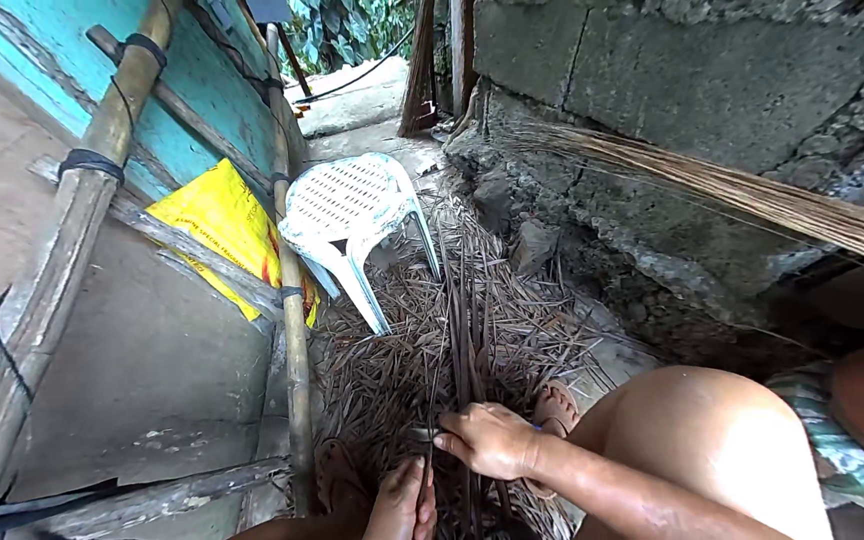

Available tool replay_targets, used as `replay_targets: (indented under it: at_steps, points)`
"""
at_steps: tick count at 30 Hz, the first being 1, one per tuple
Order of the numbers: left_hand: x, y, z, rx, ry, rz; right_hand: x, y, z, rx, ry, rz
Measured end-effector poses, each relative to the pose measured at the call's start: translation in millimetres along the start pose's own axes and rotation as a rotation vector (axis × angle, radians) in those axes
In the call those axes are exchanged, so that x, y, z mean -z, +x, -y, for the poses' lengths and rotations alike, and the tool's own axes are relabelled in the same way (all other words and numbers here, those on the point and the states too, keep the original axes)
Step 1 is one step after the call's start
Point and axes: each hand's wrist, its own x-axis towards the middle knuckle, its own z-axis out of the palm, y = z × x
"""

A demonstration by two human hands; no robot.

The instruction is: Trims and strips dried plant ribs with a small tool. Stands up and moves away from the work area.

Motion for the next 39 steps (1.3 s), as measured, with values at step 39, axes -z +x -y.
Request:
replay_targets:
  at_steps: [39]
  points:
    - [-1.0,-7.8,6.9,-0.267,0.342,-0.05,21.1,8.9,-23.7,-0.091,0.221,-0.245]
